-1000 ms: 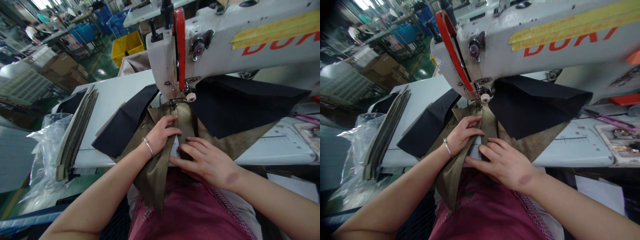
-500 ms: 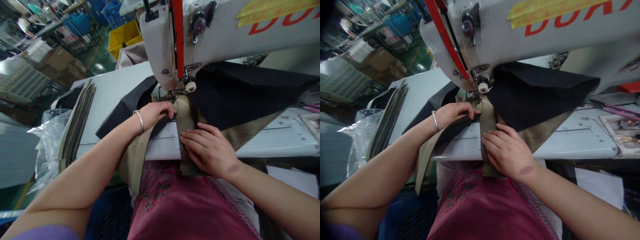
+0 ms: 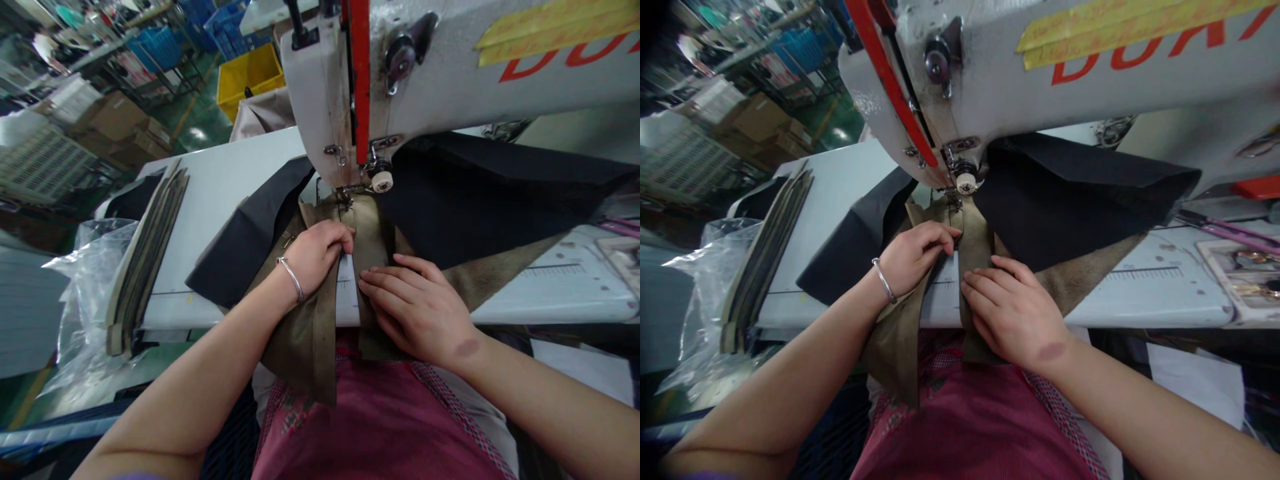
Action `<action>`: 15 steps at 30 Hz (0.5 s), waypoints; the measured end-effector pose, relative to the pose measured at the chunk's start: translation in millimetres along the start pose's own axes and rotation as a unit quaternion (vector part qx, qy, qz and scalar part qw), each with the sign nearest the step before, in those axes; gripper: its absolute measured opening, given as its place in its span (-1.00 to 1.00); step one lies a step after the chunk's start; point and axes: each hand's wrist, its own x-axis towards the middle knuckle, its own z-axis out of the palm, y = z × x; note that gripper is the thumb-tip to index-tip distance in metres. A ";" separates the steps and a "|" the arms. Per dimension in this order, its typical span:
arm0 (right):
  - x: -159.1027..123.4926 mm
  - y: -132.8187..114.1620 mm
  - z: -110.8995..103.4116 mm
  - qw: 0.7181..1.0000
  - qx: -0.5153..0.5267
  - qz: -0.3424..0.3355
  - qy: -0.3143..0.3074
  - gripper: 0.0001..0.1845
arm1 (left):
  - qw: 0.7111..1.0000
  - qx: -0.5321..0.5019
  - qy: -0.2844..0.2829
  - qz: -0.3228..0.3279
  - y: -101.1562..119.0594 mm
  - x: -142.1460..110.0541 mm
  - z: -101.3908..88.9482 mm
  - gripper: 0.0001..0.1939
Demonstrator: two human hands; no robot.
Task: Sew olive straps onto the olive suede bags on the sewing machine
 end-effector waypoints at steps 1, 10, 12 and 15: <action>-0.1 -0.5 0.6 1.000 0.001 0.003 0.000 -0.65 | 1.000 0.018 0.007 0.006 1.0 -2.0 3.7 -0.79; -0.8 -2.7 1.3 1.000 -0.010 0.012 -0.011 -0.52 | 0.976 0.196 0.078 0.055 3.6 -23.3 32.2 -0.70; 0.0 -3.2 -1.0 1.000 -0.004 0.015 -0.018 -0.54 | 0.975 0.199 0.087 0.045 4.8 -25.4 33.2 -0.68; 2.2 -3.7 -4.4 1.000 0.004 0.020 -0.024 -0.55 | 0.975 0.197 0.093 0.034 6.2 -26.0 33.0 -0.68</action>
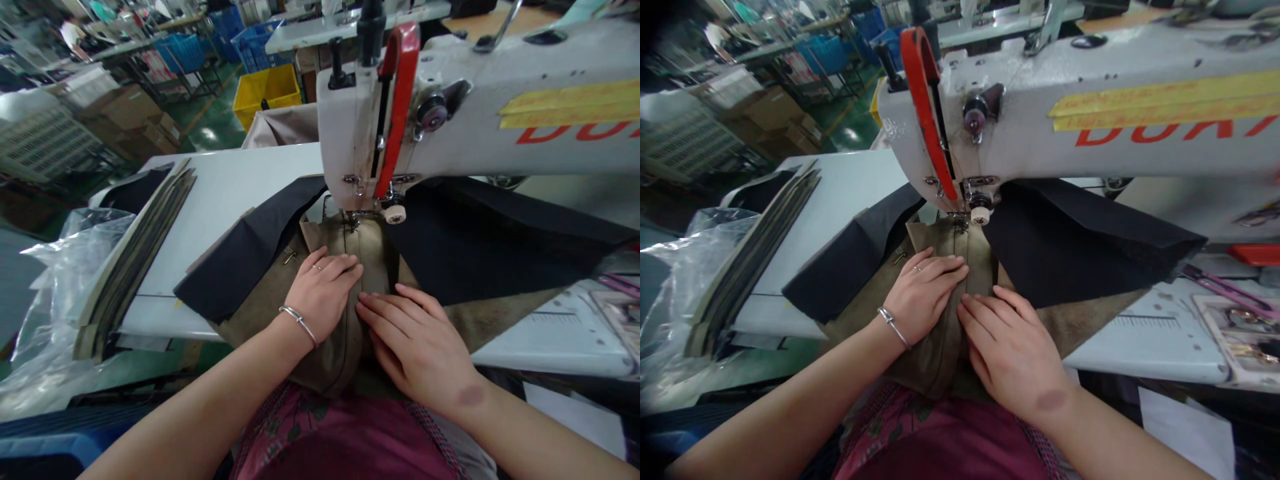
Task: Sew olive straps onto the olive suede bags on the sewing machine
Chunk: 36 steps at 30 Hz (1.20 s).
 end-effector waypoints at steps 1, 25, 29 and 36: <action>0.9 0.1 -0.9 1.000 0.002 0.000 -0.002 -0.55 | 1.000 0.000 0.000 -0.003 0.0 0.4 -0.3 -0.69; 18.5 5.4 -2.9 0.999 0.004 0.012 -0.035 -0.60 | 1.000 -0.009 -0.030 0.000 -13.4 13.7 -1.6 -0.67; 26.9 10.6 -3.0 0.999 -0.004 0.015 -0.035 -0.63 | 1.000 -0.001 -0.024 0.000 -19.0 20.9 0.5 -0.68; 40.8 22.0 -5.1 0.999 -0.012 0.019 -0.047 -0.67 | 1.000 0.007 -0.008 0.007 -28.7 33.0 5.2 -0.71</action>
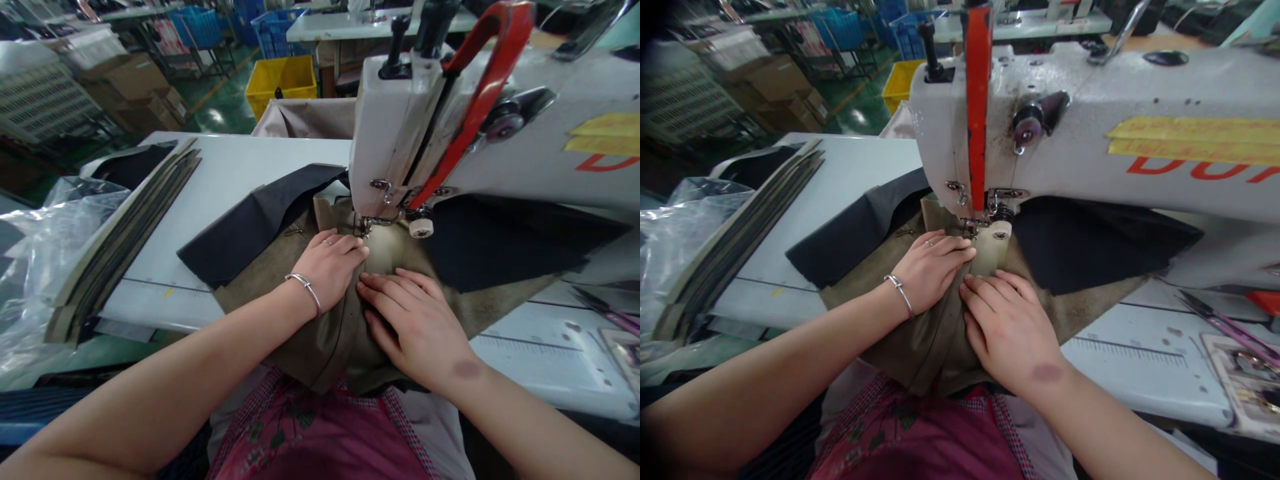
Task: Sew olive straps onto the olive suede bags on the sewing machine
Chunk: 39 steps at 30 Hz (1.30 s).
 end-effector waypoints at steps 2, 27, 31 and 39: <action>3.3 4.6 0.5 1.000 -0.002 -0.002 0.000 -0.67 | 1.000 0.008 0.001 0.000 -2.5 4.9 2.9 -0.71; -61.3 -27.1 -20.7 0.984 -0.102 -0.143 -0.023 -0.72 | 0.972 -0.232 -0.041 -0.001 22.0 -70.4 -57.5 -0.63; -61.0 -34.4 -17.9 0.982 -0.120 -0.140 -0.029 -0.73 | 0.981 -0.154 -0.107 0.045 36.3 -63.1 -64.8 -0.56; -64.1 -34.8 -14.0 0.988 -0.102 -0.104 -0.047 -0.73 | 0.976 -0.091 -0.194 0.021 45.5 -63.8 -52.8 -0.62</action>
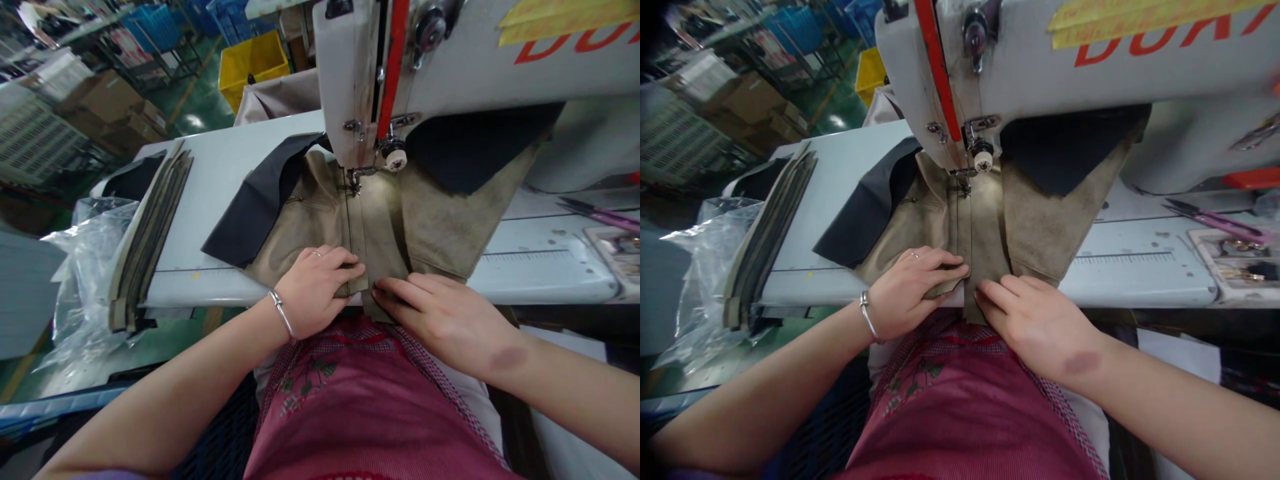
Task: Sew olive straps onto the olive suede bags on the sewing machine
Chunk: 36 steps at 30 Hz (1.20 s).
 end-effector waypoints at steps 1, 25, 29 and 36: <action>-0.5 0.3 0.4 1.000 0.002 0.000 0.001 -0.72 | 1.000 -0.007 -0.003 -0.002 -1.4 0.7 -1.7 -0.63; 10.2 9.0 -0.4 0.999 0.029 -0.009 0.029 -0.66 | 0.996 0.079 -0.038 0.023 -0.4 1.6 1.2 -0.34; 14.7 18.5 1.1 0.999 0.027 -0.008 0.016 -0.64 | 0.995 0.089 -0.035 0.018 -6.6 10.9 0.6 -0.34; 24.2 36.9 3.1 0.999 0.032 -0.009 -0.001 -0.65 | 0.993 0.115 -0.003 0.021 -20.8 27.8 2.6 -0.36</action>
